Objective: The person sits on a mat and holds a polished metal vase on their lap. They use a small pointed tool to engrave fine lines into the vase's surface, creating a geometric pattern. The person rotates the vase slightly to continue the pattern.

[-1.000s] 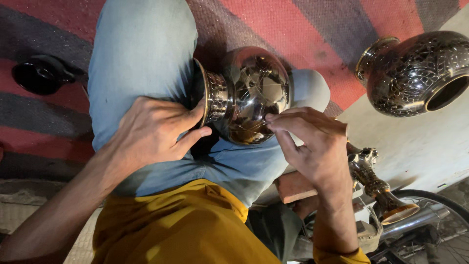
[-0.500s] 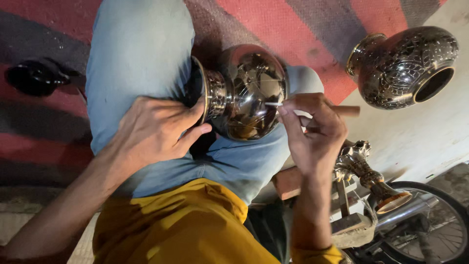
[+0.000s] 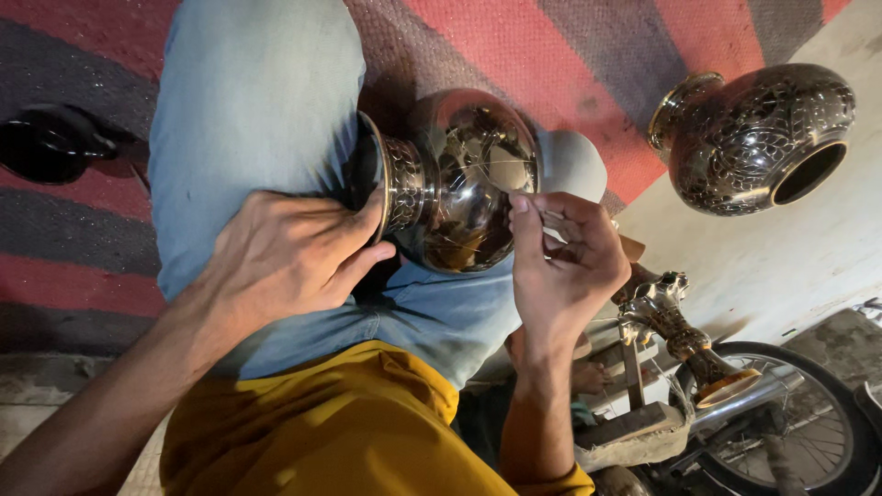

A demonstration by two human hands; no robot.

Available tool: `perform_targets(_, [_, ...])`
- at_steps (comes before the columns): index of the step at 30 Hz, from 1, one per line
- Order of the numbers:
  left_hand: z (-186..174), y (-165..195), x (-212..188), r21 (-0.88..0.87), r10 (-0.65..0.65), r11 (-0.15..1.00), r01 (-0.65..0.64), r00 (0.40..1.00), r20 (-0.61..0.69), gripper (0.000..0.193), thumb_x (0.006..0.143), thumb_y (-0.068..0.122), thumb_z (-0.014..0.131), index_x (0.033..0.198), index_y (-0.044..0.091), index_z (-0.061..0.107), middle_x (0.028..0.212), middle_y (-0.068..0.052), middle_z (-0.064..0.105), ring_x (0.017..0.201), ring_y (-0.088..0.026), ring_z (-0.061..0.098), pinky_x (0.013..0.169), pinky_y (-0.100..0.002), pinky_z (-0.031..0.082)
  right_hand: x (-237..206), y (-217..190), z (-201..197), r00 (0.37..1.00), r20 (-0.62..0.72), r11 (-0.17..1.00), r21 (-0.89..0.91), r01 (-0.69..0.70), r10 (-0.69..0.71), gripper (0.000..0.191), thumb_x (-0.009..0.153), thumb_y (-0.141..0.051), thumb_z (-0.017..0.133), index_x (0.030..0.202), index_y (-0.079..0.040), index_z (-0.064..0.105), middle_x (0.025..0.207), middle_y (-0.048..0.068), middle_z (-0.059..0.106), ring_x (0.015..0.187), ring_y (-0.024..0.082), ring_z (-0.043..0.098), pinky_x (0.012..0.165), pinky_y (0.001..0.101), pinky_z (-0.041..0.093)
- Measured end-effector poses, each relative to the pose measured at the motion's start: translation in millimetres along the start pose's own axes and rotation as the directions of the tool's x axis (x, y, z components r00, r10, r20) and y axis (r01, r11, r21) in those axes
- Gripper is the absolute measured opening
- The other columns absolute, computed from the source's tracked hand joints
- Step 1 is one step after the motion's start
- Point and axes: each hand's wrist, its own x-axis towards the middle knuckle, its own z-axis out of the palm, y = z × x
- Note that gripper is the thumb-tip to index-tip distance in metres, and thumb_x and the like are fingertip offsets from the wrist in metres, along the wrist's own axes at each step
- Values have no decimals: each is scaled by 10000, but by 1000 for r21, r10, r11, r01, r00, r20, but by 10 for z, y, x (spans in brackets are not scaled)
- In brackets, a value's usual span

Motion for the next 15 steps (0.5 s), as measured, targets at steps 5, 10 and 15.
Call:
perform_targets(5, [8, -15, 6, 6, -3, 1000, 2, 1000, 12, 500, 897, 301, 781, 1238, -49, 677, 573, -38, 641, 436, -170, 568, 402, -333, 451, -12, -5, 15, 1000, -13, 1000, -12, 16, -16, 127, 942, 29, 782, 1025, 11, 688, 941, 72, 764, 821, 69, 724, 727, 182, 577])
perform_targets(10, [24, -14, -9, -3, -12, 1000, 13, 1000, 20, 482, 899, 301, 783, 1221, -44, 684, 565, -34, 640, 429, -163, 568, 403, -326, 454, 12, 48, -45, 998, 49, 997, -61, 42, -39, 113, 944, 14, 791, 1026, -8, 716, 954, 66, 773, 822, 77, 736, 710, 196, 611])
perform_targets(15, [59, -34, -17, -11, 6, 1000, -6, 1000, 18, 491, 909, 308, 778, 1217, -63, 682, 554, -30, 637, 414, -143, 559, 387, -302, 452, 93, 104, -147, 978, 163, 965, -205, 162, -129, 128, 931, -8, 808, 1039, -37, 745, 969, 61, 788, 788, 71, 744, 676, 199, 631])
